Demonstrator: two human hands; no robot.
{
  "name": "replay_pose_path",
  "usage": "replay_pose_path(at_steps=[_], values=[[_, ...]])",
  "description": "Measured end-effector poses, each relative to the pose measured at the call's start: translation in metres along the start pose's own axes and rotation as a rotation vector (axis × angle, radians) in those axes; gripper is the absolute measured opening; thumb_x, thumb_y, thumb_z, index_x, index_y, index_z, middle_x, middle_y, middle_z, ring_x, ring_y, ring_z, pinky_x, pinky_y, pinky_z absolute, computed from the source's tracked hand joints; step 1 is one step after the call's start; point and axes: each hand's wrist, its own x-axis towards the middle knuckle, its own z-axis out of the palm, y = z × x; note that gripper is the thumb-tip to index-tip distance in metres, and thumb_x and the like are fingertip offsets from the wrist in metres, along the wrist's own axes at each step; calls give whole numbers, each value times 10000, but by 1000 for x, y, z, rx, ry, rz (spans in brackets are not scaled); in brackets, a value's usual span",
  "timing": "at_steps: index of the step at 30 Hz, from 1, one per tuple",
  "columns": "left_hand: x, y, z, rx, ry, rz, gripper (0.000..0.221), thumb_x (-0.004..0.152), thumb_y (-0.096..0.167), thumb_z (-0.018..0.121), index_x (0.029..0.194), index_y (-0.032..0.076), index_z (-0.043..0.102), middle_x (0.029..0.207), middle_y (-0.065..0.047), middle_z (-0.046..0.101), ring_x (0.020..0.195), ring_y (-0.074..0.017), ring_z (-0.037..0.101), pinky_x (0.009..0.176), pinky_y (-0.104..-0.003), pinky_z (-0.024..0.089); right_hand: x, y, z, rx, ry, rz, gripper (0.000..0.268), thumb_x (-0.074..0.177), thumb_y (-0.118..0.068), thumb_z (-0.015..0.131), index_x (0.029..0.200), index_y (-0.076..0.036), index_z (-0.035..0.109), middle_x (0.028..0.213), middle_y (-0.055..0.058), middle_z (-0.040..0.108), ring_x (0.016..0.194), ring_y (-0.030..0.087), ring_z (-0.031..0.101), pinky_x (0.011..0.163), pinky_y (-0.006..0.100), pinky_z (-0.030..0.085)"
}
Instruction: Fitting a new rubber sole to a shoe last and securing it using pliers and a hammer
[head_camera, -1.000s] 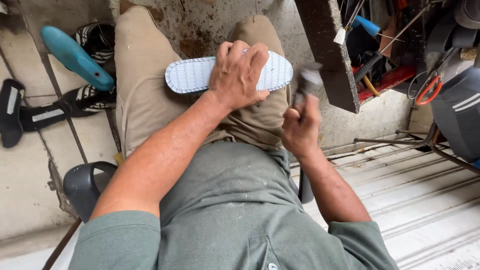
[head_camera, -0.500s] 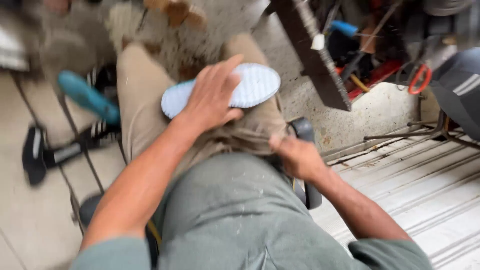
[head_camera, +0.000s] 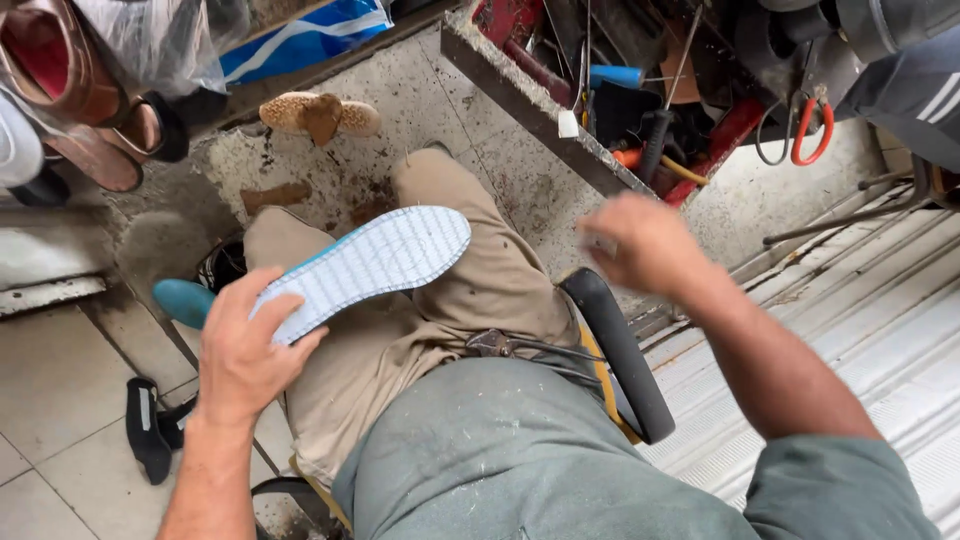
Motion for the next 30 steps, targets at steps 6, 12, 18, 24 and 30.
replay_pose_path(at_steps=[6,12,18,24,30], values=[[-13,9,25,-390,197,-111,604,705,56,951,1204,122,617,1415,-297,488,1270,-486,578,1101,-609,542,140,95,-30,21,348,-65,125,1002,31,623,947,-67,679,800,87,649,725,328,595,787,469,496],[-19,18,31,-383,220,-224,637,721,68,954,1255,183,627,1430,-279,496,1293,-468,578,1030,-573,566,235,157,8,-135,350,-86,123,930,-1,706,1020,-68,755,962,93,737,860,356,654,634,478,484],[-20,20,30,-351,200,-278,619,738,72,939,1254,211,624,1460,-248,479,1290,-444,575,1041,-574,554,272,174,52,-348,211,118,249,707,-52,716,952,-70,753,894,198,721,786,458,635,615,531,490],[-23,19,31,-342,169,-282,666,736,87,949,1277,263,602,1461,-258,471,1281,-449,572,949,-538,573,277,181,78,-487,341,114,69,737,-78,660,786,-126,665,719,121,664,588,362,611,455,457,445],[-20,19,35,-338,191,-281,660,730,101,964,1264,269,613,1452,-268,482,1278,-462,587,924,-535,591,281,184,82,-524,274,76,112,675,-142,685,782,-122,657,739,119,686,628,355,638,538,438,496]])
